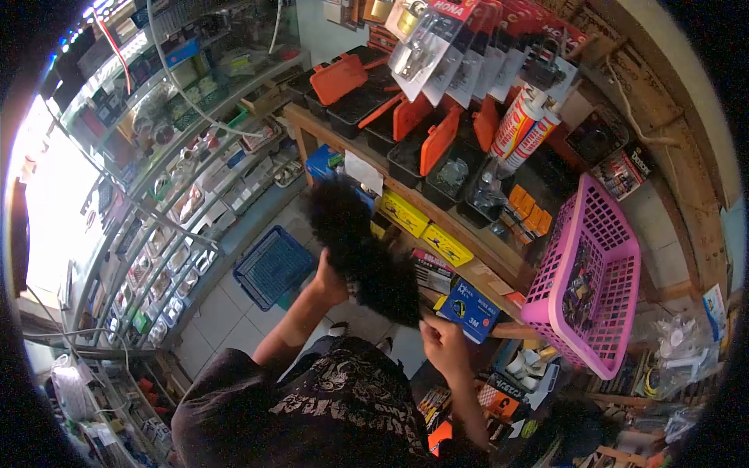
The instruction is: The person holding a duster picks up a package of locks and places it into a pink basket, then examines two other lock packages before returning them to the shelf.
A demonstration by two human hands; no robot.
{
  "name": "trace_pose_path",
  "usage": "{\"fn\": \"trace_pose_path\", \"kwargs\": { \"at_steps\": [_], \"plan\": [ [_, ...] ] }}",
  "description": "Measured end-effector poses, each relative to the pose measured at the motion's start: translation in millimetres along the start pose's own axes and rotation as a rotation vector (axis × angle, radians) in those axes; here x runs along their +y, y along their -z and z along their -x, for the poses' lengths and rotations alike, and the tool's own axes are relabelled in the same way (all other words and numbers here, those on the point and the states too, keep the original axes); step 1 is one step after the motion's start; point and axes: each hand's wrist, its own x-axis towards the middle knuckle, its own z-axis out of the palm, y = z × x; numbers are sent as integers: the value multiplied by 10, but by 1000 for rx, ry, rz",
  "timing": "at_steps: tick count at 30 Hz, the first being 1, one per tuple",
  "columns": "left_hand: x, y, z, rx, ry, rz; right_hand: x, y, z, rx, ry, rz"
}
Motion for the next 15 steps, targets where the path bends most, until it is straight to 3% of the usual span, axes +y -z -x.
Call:
{"fn": "trace_pose_path", "kwargs": {
  "at_steps": [3, 8, 13, 15],
  "plan": [
    [77, -31, -27, 30, 47, -52, 30, -215, -34, 30, 6, -139],
    [629, -111, 16, -75, -51, 181, 151, -323, 355, -56, -106, -227],
    [400, -56, -92, -42, -123, 248, 28, -424, 328, 102, -138, -242],
    [471, -16, -173, -14, -172, 264, 55, -535, 420, 59, -124, -270]
  ]
}}
